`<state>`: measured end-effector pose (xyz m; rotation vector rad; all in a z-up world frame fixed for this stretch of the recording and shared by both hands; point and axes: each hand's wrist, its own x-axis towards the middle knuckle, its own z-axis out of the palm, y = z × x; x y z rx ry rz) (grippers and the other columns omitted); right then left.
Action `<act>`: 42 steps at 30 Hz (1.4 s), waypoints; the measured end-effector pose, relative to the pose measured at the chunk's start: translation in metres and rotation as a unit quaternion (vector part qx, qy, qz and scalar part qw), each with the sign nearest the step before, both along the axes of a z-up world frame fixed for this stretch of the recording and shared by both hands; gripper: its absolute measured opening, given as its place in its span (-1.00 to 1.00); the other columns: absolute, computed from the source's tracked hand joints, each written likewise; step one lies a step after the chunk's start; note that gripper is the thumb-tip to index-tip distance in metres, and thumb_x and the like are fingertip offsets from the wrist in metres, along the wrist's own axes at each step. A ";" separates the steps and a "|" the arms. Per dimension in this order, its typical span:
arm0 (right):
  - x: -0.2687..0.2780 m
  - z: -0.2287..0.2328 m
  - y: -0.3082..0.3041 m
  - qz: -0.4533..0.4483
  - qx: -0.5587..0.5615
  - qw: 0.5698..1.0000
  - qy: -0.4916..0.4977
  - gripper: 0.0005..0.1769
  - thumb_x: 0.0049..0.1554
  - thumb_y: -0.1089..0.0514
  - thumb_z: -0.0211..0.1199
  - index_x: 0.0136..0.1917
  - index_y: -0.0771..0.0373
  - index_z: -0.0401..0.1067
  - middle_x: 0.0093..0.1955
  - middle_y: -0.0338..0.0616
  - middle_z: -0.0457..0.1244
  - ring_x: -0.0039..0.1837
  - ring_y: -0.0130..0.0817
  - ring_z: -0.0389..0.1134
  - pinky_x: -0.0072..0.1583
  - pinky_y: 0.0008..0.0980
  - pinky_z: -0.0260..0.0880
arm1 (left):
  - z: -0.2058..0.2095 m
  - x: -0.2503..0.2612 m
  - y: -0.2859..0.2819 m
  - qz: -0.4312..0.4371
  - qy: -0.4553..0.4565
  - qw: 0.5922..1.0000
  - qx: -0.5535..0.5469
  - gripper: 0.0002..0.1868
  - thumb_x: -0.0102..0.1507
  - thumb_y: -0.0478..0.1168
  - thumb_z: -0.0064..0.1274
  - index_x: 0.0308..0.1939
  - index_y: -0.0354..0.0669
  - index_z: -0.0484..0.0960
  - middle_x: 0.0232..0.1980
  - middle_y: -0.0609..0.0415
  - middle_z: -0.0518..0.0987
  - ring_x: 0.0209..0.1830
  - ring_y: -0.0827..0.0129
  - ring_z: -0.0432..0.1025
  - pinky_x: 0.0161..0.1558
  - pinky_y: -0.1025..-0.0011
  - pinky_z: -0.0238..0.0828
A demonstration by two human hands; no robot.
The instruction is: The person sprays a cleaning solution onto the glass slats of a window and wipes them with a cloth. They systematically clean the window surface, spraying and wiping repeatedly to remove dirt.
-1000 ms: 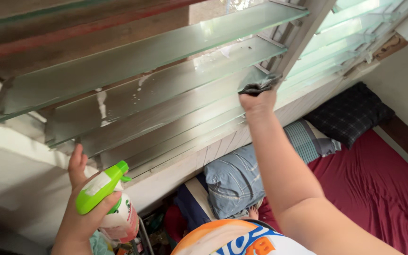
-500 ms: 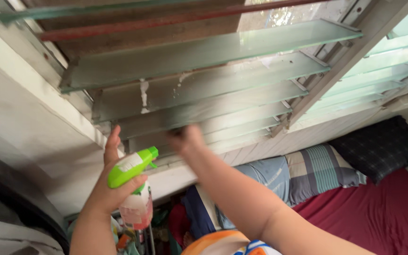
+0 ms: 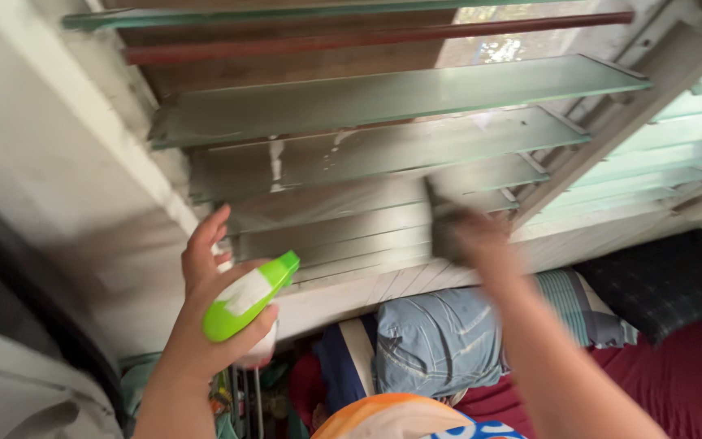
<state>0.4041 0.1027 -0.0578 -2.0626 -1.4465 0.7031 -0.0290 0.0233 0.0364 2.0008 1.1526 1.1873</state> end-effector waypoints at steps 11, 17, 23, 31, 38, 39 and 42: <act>-0.083 0.165 0.016 0.156 0.301 0.915 -0.217 -0.53 0.15 0.30 0.18 0.33 0.11 0.47 0.17 0.07 0.37 0.15 0.12 0.38 0.16 0.01 0.38 | 0.009 0.003 0.030 -0.016 0.002 0.999 -0.049 -0.58 0.02 -0.15 0.23 -0.03 -0.03 0.75 0.67 -0.03 -0.10 0.38 0.01 0.24 0.25 0.11 0.37; -0.173 0.139 0.075 0.221 0.268 0.908 -0.236 -0.74 0.12 0.27 0.14 0.10 0.23 0.45 0.03 0.17 0.36 0.01 0.25 0.39 0.03 0.17 0.38 | 0.013 0.002 0.027 -0.018 0.000 0.996 -0.083 -0.61 -0.03 -0.16 0.23 -0.11 -0.04 0.76 0.67 0.01 -0.05 0.22 0.13 0.30 0.23 0.16 0.40; -0.257 0.133 0.100 0.442 0.260 0.850 -0.122 -0.61 0.17 0.14 0.08 0.26 0.10 0.44 0.19 0.02 0.39 0.13 0.08 0.46 0.16 0.01 0.44 | 0.012 0.001 0.024 -0.008 0.015 0.996 -0.090 -0.60 -0.05 -0.17 0.26 -0.12 -0.06 0.78 0.69 -0.01 -0.07 0.30 0.07 0.25 0.26 0.16 0.37; -0.190 0.173 0.073 0.431 0.111 0.888 -0.118 -0.47 0.18 0.06 0.02 0.42 -0.06 0.39 0.26 -0.04 0.34 -0.08 -0.03 0.51 0.11 -0.09 0.47 | 0.010 -0.006 0.023 -0.009 -0.007 0.999 -0.045 -0.54 -0.01 -0.16 0.24 -0.02 -0.10 0.76 0.74 -0.05 -0.18 0.55 -0.02 0.13 0.32 0.03 0.30; -0.256 0.139 0.108 0.432 0.201 0.814 -0.332 -0.76 0.24 0.10 0.10 0.08 0.23 0.47 -0.02 0.13 0.41 0.02 0.09 0.47 0.06 0.04 0.46 | 0.018 -0.013 0.007 0.002 -0.084 0.995 -0.062 -0.27 -0.05 -0.20 0.21 0.25 -0.08 0.53 0.71 -0.05 -0.13 0.57 -0.02 0.10 0.37 0.02 0.20; -0.272 0.135 0.106 0.441 0.237 0.817 -0.287 -0.73 0.14 0.10 0.16 0.05 0.24 0.48 -0.04 0.14 0.40 0.03 0.13 0.45 0.06 0.05 0.44 | 0.017 -0.012 0.005 -0.001 -0.103 0.992 -0.072 -0.14 -0.05 -0.21 0.21 0.38 -0.05 0.40 0.70 -0.04 -0.05 0.56 -0.03 0.11 0.40 0.02 0.18; -0.314 0.140 0.096 0.442 0.217 0.844 -0.213 -0.73 0.11 0.08 0.16 0.04 0.21 0.50 0.00 0.10 0.40 0.09 0.12 0.42 0.12 0.03 0.41 | 0.014 -0.010 0.001 -0.016 -0.093 0.995 -0.014 -0.25 -0.04 -0.27 0.20 0.28 0.04 0.49 0.73 -0.03 -0.19 0.54 -0.04 0.10 0.40 0.03 0.20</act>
